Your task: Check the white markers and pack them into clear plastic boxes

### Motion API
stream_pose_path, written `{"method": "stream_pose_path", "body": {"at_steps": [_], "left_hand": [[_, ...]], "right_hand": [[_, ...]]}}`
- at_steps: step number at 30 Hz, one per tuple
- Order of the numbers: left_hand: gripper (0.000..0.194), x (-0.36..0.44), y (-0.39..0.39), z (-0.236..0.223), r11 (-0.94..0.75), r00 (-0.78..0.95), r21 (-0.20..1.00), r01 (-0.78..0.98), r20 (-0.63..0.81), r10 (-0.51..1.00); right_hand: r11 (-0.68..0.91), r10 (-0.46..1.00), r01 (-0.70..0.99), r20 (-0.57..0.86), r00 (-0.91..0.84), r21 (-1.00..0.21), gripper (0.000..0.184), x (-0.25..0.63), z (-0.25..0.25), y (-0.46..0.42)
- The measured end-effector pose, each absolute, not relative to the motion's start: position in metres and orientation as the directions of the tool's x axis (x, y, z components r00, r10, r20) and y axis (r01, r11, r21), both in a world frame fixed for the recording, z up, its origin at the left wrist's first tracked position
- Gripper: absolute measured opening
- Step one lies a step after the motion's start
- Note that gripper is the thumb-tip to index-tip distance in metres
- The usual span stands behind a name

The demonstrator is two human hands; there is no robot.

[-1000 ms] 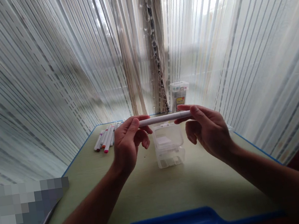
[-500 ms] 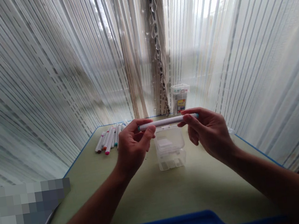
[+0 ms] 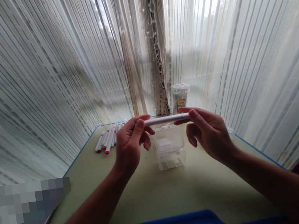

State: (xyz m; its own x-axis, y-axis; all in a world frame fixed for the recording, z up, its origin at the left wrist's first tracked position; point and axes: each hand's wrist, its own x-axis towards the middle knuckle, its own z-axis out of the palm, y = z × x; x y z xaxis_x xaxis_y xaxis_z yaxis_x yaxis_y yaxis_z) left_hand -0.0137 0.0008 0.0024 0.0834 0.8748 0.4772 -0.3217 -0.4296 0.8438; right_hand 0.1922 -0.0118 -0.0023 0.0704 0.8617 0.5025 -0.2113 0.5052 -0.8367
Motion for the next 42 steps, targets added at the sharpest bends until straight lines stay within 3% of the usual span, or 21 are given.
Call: {"method": "stream_pose_path", "body": {"at_steps": [8, 20, 28, 42], "left_hand": [[0.039, -0.0166, -0.0006, 0.0026, -0.388, 0.089, 0.843, -0.372, 0.448, 0.889], [0.029, -0.0112, 0.0014, 0.0018, -0.498, 0.036, 0.843, -0.205, 0.515, 0.857], [0.029, -0.013, -0.0028, 0.0045, -0.445, 0.084, 0.876, -0.188, 0.466, 0.881], [0.031, -0.0159, 0.005, -0.0026, -0.395, 0.122, 0.853, -0.341, 0.457, 0.881]], "right_hand": [[0.484, 0.872, -0.269, 0.485, 0.066, -0.833, 0.036, 0.191, -0.0025, -0.0129], [0.562, 0.826, -0.185, 0.558, 0.079, -0.806, 0.019, 0.1969, -0.0067, -0.0085], [0.57, 0.822, -0.139, 0.562, 0.094, -0.81, 0.026, 0.1897, -0.0033, -0.0109], [0.468, 0.875, -0.271, 0.484, 0.009, -0.841, 0.022, 0.192, -0.0088, -0.0066]]}}
